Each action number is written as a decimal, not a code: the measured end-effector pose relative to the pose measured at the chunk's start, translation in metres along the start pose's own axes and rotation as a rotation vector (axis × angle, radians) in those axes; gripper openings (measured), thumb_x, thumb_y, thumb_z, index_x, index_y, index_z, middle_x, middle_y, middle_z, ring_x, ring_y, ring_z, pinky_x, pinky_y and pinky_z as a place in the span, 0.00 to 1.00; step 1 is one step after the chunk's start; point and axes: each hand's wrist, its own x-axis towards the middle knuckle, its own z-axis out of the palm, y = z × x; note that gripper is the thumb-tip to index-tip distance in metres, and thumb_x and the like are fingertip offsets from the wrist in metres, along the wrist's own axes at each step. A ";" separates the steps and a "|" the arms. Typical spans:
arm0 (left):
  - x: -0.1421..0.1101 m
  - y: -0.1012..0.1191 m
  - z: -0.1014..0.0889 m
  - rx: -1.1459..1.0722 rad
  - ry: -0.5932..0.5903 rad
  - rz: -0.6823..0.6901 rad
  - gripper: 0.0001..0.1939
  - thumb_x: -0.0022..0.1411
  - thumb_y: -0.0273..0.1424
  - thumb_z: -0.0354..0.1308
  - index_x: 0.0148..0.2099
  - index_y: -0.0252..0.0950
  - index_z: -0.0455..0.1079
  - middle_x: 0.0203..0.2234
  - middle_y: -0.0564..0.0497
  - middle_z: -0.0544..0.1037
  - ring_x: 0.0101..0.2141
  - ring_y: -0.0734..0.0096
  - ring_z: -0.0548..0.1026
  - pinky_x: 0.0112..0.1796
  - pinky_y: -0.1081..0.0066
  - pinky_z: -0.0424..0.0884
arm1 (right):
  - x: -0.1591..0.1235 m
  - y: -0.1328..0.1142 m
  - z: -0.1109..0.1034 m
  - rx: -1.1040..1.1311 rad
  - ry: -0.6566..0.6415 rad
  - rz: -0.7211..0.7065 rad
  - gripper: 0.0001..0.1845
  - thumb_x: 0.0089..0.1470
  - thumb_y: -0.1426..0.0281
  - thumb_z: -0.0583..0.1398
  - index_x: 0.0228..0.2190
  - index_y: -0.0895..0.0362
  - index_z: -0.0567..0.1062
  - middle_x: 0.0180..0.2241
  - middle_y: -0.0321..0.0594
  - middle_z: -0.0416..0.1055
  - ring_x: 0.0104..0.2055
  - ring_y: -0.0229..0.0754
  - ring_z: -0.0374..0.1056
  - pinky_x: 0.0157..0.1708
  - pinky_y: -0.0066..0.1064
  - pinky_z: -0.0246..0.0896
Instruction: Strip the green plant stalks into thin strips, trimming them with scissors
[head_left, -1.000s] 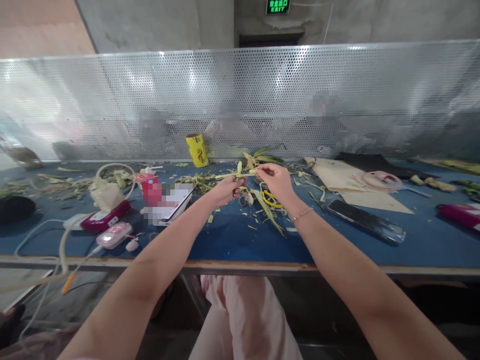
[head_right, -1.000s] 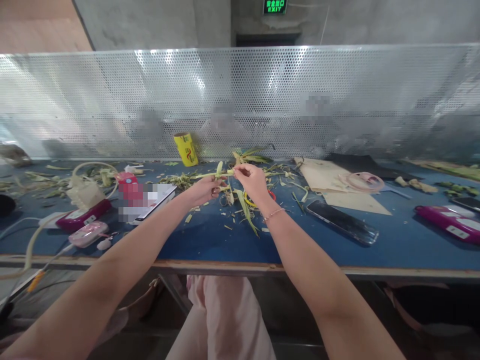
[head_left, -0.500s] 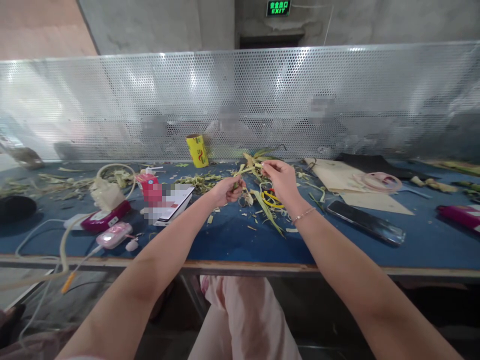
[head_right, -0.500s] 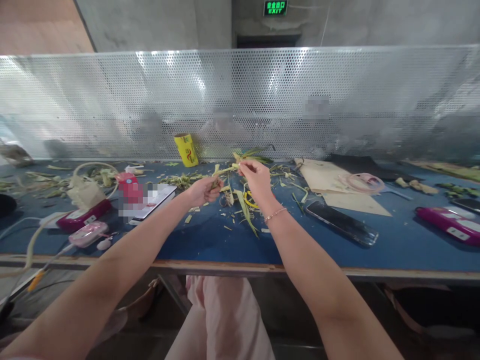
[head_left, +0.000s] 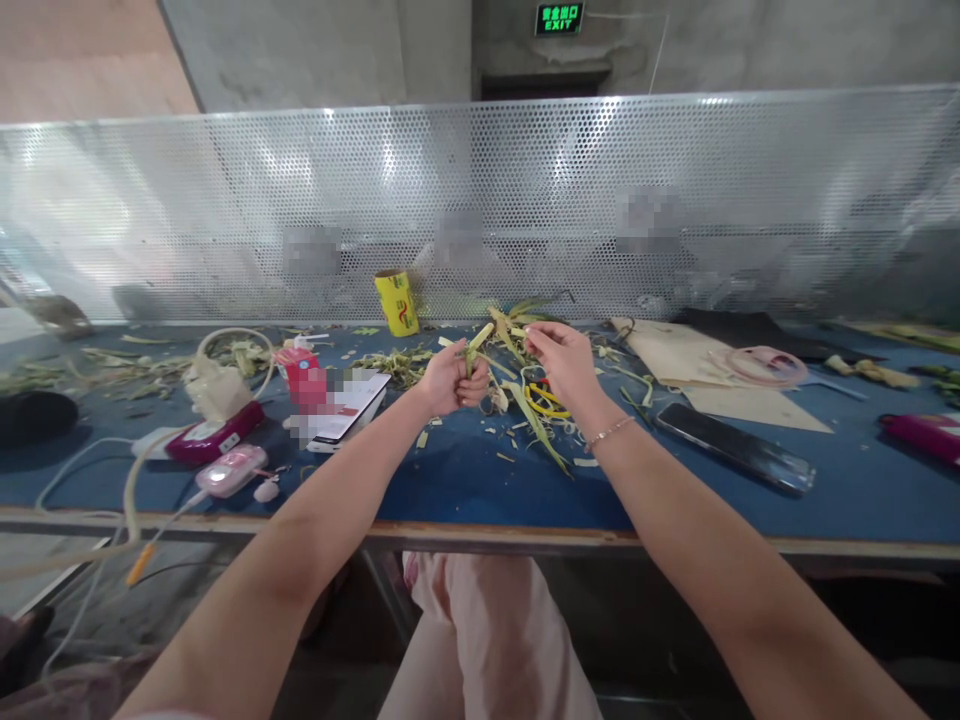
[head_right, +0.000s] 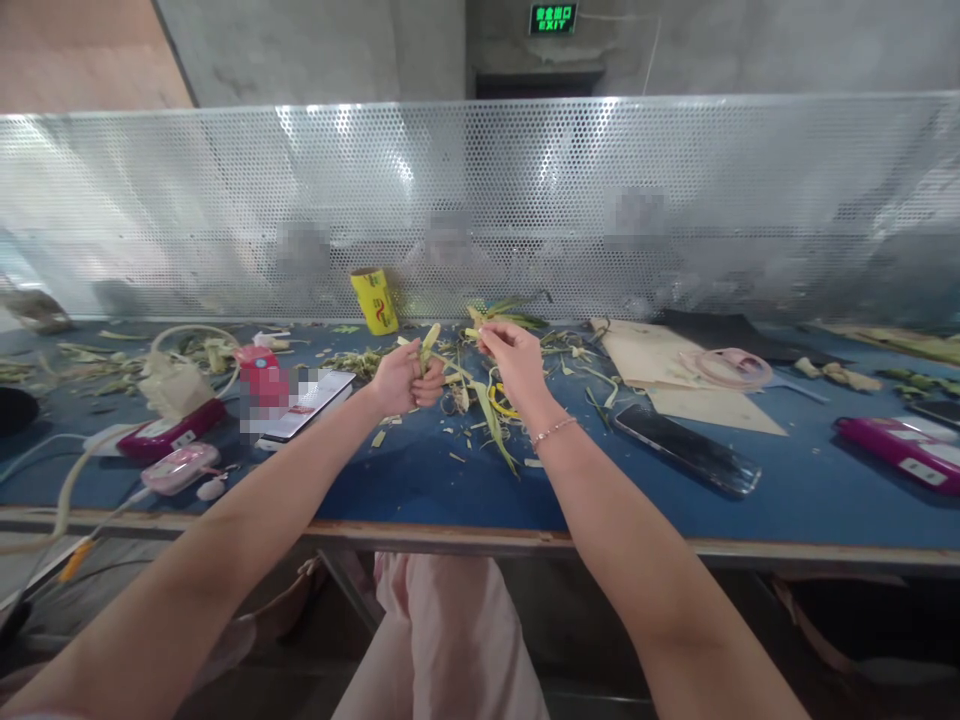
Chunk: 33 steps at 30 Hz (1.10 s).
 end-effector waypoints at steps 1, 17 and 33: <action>0.001 -0.001 0.000 0.019 0.013 0.005 0.28 0.60 0.47 0.32 0.19 0.34 0.58 0.11 0.55 0.50 0.14 0.78 0.51 0.16 0.75 0.54 | 0.000 0.000 0.000 0.001 -0.001 0.005 0.08 0.36 0.68 0.65 0.23 0.57 0.74 0.19 0.32 0.68 0.23 0.31 0.63 0.30 0.29 0.63; 0.010 -0.009 -0.009 1.109 0.512 0.486 0.09 0.50 0.31 0.54 0.31 0.31 0.72 0.21 0.55 0.68 0.26 0.77 0.64 0.31 0.75 0.59 | 0.001 0.002 -0.003 -0.129 -0.015 -0.043 0.09 0.40 0.65 0.63 0.26 0.57 0.74 0.20 0.34 0.69 0.24 0.34 0.65 0.32 0.32 0.64; 0.012 -0.012 -0.011 1.304 0.529 0.448 0.11 0.51 0.31 0.52 0.20 0.34 0.58 0.14 0.57 0.58 0.20 0.78 0.56 0.25 0.75 0.50 | -0.012 -0.005 -0.003 -0.624 -0.226 -0.333 0.07 0.49 0.66 0.58 0.28 0.55 0.75 0.31 0.40 0.74 0.35 0.43 0.69 0.40 0.39 0.64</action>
